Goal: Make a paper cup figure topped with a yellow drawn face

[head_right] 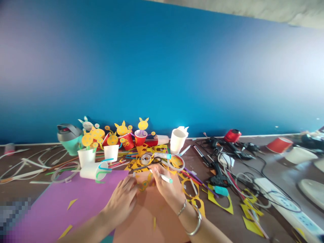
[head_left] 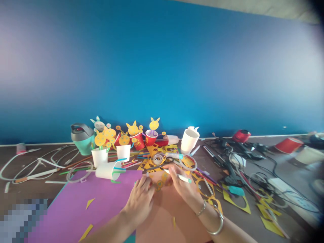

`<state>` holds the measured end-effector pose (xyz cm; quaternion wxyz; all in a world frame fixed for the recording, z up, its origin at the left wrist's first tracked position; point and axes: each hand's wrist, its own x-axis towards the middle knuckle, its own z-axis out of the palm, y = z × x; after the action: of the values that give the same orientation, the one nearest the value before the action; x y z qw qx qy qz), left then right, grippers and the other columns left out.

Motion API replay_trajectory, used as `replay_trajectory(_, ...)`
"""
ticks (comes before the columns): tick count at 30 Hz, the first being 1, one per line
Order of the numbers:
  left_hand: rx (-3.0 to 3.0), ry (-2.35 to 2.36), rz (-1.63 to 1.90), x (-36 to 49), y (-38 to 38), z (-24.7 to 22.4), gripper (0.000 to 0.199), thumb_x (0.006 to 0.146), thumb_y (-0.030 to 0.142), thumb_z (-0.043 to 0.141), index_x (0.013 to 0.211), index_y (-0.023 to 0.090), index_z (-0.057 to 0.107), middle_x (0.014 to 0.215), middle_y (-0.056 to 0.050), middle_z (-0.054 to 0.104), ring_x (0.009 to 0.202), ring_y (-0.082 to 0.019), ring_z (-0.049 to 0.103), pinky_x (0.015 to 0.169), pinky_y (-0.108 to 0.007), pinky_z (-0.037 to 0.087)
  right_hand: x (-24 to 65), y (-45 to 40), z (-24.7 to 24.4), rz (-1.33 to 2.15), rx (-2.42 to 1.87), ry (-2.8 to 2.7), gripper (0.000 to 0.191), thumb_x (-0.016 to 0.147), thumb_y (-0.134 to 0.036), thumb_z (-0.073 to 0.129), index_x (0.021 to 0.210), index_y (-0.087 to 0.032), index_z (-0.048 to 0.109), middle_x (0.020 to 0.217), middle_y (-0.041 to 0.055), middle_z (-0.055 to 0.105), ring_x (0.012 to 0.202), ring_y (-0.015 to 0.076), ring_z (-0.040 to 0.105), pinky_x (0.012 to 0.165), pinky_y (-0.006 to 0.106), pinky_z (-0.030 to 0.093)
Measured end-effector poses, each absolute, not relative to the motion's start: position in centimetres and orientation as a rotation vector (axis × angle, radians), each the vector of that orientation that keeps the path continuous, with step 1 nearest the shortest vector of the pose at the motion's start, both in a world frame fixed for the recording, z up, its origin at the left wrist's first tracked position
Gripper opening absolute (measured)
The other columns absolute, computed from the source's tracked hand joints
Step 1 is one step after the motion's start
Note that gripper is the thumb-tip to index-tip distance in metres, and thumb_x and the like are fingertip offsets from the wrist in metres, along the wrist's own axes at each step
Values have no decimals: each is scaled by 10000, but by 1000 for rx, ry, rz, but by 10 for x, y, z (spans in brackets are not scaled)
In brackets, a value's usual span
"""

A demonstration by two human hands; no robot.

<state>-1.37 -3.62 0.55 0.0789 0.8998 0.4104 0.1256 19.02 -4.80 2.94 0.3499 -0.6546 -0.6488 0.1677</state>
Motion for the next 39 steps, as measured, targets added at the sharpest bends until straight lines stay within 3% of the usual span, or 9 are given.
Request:
replay_trajectory(2,2669,1253,425,-13,-36,7,354,806,27,465,1066,212,618,1105,-68,596,1095,-238,496,907,-372,414,189,-46,29,487,-1614,-1721,404,1002,-384,297,965,-246,674,650,-6,674,665,163,627,703,276,481)
replay_trajectory(5,2634,1326,478,-12,-36,11,309,831,44,451,1028,209,623,1044,-62,603,1033,-233,512,864,-367,413,187,-43,25,433,-1487,-1876,236,933,-319,460,1035,-249,662,884,42,706,824,184,627,768,287,477)
replay_trajectory(7,2619,1363,496,-12,-36,14,238,854,98,481,994,215,633,1026,-59,601,1021,-239,511,850,-370,411,186,-42,22,396,-1416,-2005,282,861,-237,539,1128,-253,627,981,48,686,924,191,599,815,286,457)
replay_trajectory(15,2654,1226,554,-13,-33,12,211,883,233,567,1057,313,655,1096,-41,577,1069,-240,496,868,-377,407,186,-46,19,318,-1402,-2205,459,784,-169,556,1227,-288,552,984,26,634,930,195,542,848,332,363)
replay_trajectory(31,2684,1386,506,-11,-34,15,281,854,200,553,1114,261,638,1088,-75,595,1040,-275,516,843,-406,422,187,-46,15,266,-1313,-2193,553,759,-126,515,1299,-230,458,1042,59,611,981,223,528,861,372,400)
replay_trajectory(39,2681,1284,504,-11,-32,9,273,839,131,546,1051,259,662,1117,-74,585,1092,-267,499,876,-403,415,183,-45,10,280,-1308,-1912,344,866,-134,479,1195,-231,507,940,57,651,861,195,622,813,331,503)
